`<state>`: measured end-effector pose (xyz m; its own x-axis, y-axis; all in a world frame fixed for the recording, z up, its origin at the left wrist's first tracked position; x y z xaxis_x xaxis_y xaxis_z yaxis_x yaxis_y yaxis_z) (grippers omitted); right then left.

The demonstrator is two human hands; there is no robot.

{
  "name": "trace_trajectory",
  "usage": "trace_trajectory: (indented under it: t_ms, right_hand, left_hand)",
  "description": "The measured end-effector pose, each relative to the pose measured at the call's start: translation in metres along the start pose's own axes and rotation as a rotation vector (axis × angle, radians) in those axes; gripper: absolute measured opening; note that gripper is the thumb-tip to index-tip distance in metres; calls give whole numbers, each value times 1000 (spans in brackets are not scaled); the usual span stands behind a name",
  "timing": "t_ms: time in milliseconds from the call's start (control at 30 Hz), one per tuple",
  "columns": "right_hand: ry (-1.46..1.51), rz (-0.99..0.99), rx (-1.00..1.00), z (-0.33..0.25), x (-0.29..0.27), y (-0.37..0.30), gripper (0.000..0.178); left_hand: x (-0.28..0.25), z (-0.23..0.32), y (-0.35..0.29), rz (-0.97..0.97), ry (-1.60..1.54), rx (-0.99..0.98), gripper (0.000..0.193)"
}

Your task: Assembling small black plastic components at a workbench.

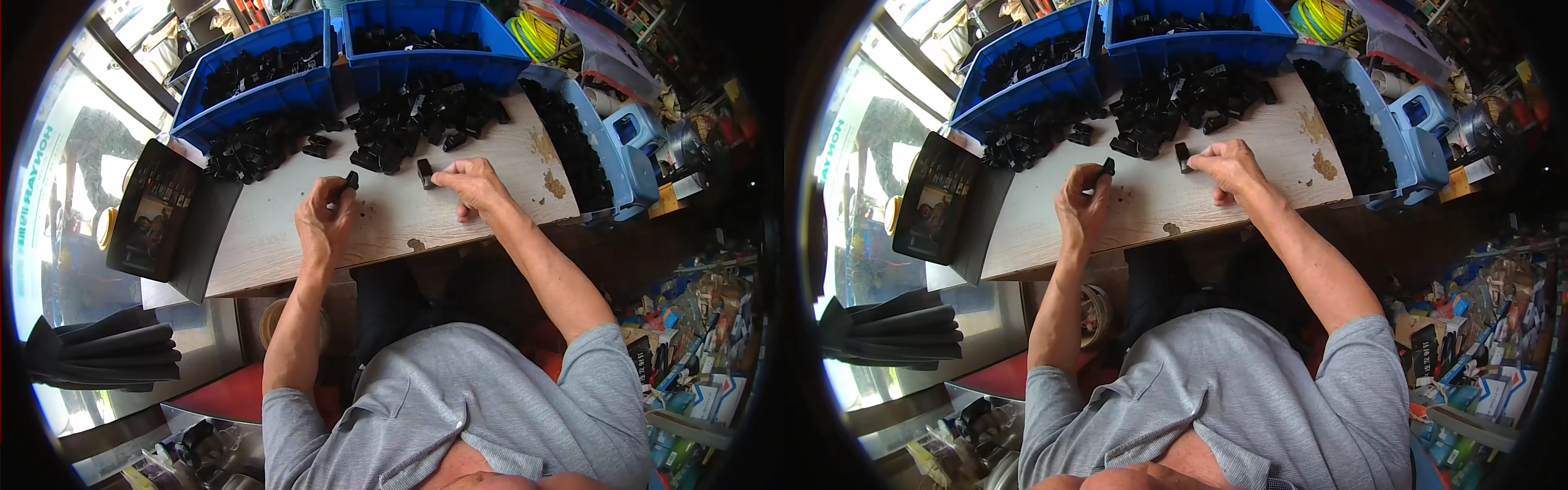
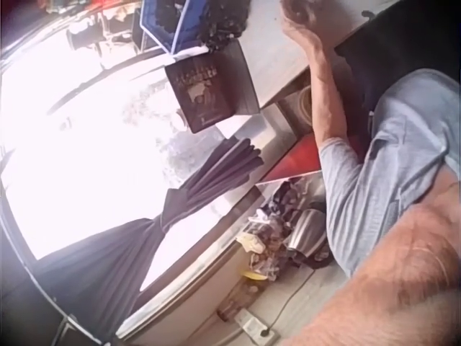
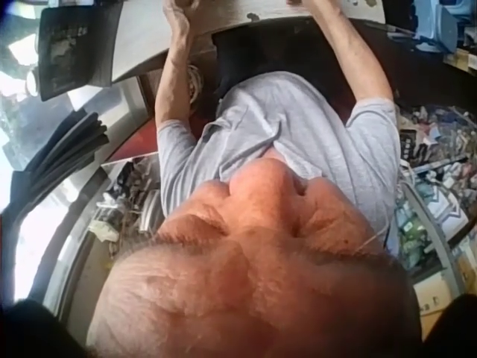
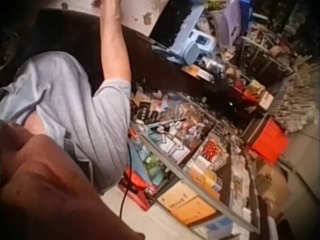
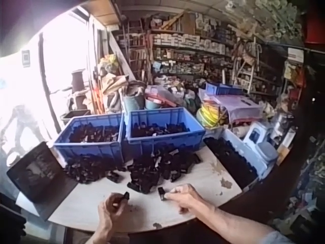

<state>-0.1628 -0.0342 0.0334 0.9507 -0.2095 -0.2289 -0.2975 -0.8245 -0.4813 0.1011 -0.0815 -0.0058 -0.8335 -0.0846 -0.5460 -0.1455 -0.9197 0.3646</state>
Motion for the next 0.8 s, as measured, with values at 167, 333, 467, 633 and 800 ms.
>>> trace_trajectory:
  t_ms: [167, 333, 467, 633, 800]
  right_hand:
    - [14, -83, -119, 4, -4, -8, 24]
    - [13, -130, -224, 2, 2, -1, 36]
    - [-71, -122, -124, -5, 18, -4, 35]
    - [-90, -211, -167, 3, 25, -10, 25]
    - [24, -227, -190, 5, 18, -10, 26]
  left_hand:
    - [24, 24, -16, -3, -265, -64, 17]
    - [44, 45, -15, -28, -256, -35, 21]
    - [59, 53, -9, -4, -210, 4, 23]
    - [62, 46, -3, 26, -232, 60, 22]
    - [45, 38, -3, 62, -139, 83, 23]
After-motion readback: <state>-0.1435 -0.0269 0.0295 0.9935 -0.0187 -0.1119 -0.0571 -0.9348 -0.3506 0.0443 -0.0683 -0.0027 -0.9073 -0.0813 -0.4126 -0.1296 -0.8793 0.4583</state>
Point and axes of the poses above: each hand's wrist, its own y-axis towards the middle knuckle, its own x-axis out of the palm, z = x × y, the point moved 2 cm from there along y, towards the middle knuckle, and after that the axes turned 7 degrees about y, right-handed, at the moved point
